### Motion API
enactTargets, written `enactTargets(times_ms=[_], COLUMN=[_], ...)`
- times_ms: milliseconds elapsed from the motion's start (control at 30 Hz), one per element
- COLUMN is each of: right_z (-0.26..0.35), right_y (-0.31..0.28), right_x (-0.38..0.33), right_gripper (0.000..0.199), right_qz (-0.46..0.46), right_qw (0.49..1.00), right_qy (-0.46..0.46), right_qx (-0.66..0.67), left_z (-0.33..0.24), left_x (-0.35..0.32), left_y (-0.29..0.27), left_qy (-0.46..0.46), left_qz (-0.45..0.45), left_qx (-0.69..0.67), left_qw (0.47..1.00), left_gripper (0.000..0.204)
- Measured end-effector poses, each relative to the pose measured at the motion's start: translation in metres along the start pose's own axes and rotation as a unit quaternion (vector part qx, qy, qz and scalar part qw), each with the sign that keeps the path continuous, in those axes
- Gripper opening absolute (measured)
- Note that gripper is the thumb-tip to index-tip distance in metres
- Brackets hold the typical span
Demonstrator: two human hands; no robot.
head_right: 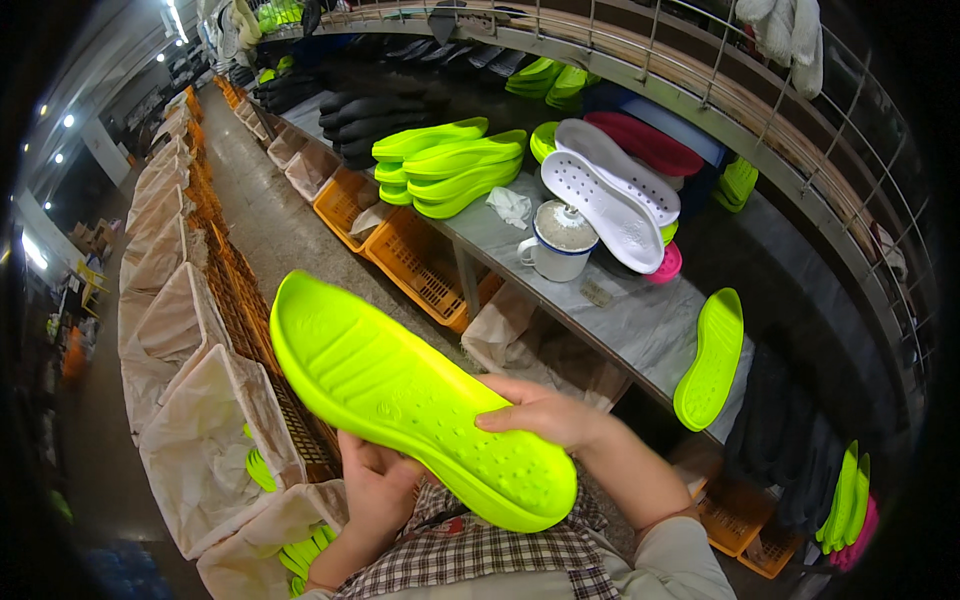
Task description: The person picks up pairs of gray and neon green slippers from a metal shelf, turns them over to inspect the soles, and places them into yellow bins lined with white bags. The person also handles white insoles, placing them on the shelf. The task involves organizing footwear in a warehouse-like setting.
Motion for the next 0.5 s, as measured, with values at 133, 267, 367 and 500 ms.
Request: enactTargets(times_ms=[133,267,367,500], right_z=[0.016,0.026,0.032,0.034], right_y=[-0.006,-0.005,-0.004,-0.003], right_x=[-0.005,-0.005,-0.002,0.003], right_gripper=[0.05,0.049,0.049,0.049], right_qz=[0.011,0.013,0.008,0.005], right_qw=[0.996,0.987,0.983,0.982], right_qy=[0.04,0.075,0.083,0.099], right_qx=[-0.078,-0.14,-0.165,-0.163], left_z=[0.004,0.005,0.004,0.003], left_x=[-0.004,-0.008,-0.01,-0.012], left_y=[-0.016,-0.018,-0.019,-0.022], left_qy=[-0.024,-0.042,-0.049,-0.051], left_qz=[-0.05,-0.049,-0.05,-0.057], left_qx=[0.005,0.006,-0.013,0.004], left_qw=[0.998,0.998,0.997,0.997], left_gripper=[0.055,0.047,0.044,0.044])
Point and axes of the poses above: each hand's wrist, its own x-axis towards the middle knuckle, its own y-axis out of the palm, z = x × y, the point moved 7 cm from there along x, towards the middle knuckle, and after that the axes turned 14 degrees about y, right-handed, at the moved point
